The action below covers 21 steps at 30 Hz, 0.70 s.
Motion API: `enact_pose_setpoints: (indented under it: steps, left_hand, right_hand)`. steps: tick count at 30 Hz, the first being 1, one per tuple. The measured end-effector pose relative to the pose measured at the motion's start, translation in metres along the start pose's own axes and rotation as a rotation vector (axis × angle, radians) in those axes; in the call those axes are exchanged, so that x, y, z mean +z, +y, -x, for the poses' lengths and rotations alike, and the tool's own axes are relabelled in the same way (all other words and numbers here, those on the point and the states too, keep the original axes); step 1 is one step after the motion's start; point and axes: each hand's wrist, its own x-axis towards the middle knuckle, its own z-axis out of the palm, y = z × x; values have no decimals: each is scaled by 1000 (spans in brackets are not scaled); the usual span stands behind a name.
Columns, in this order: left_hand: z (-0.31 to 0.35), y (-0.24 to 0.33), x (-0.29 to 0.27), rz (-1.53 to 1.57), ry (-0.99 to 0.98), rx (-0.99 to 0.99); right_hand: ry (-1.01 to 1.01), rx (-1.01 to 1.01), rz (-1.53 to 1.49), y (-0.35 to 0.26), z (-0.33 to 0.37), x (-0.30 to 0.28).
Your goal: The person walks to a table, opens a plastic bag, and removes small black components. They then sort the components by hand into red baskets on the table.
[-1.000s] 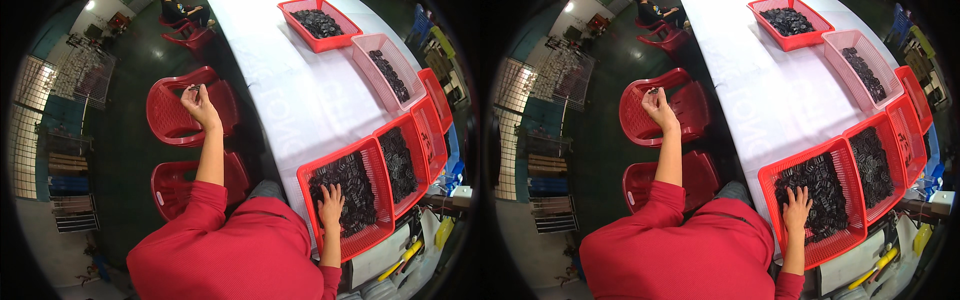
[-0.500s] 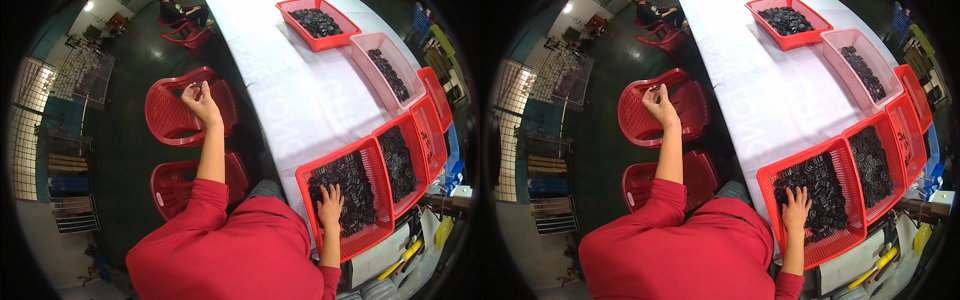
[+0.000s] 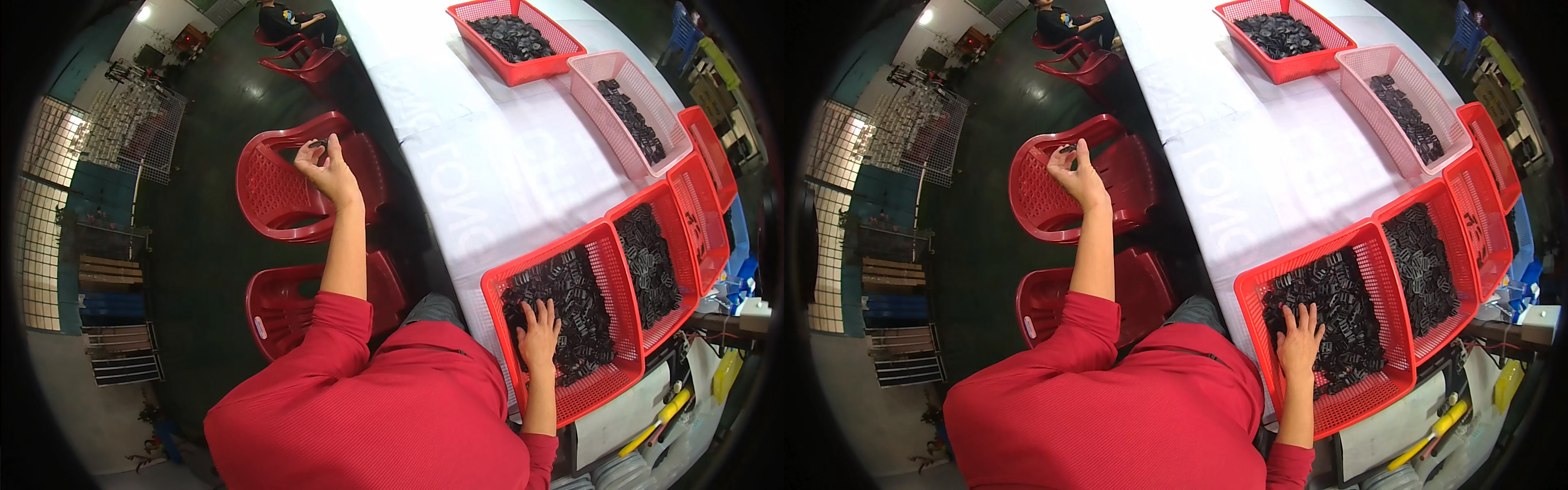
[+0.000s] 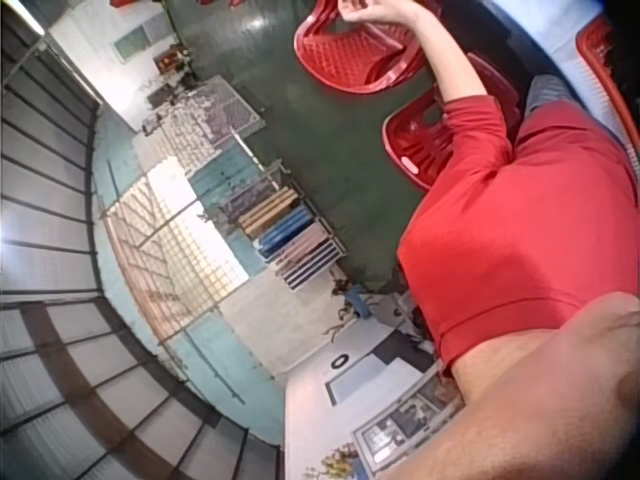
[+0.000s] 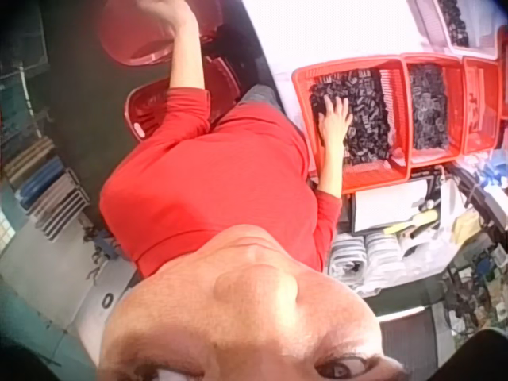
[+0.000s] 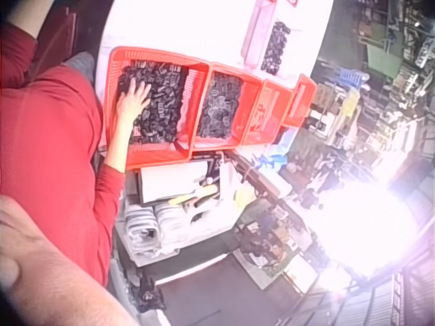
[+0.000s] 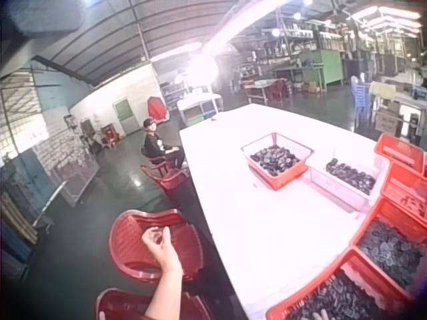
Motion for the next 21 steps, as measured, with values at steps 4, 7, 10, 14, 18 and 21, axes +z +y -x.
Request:
enact_pose_setpoints:
  steps: [4,7,10,14,18,21]
  left_hand:
    - [1,0,1,32,1,10]
    - [0,-2,0,39,3,11]
    - [0,-2,0,36,4,-6]
    - [0,-5,0,12,-20,-7]
    - [1,-9,1,35,-35,0]
    - [2,-7,3,26,-38,-12]
  right_hand:
    - [-5,0,1,0,0,0]
    - [-4,2,-1,0,0,-1]
    - [-3,3,-3,-1,0,-2]
    - [-6,4,0,-2,0,-2]
    - [2,-4,-1,-1,0,-1]
    - [-1,-2,2,-1,0,-2]
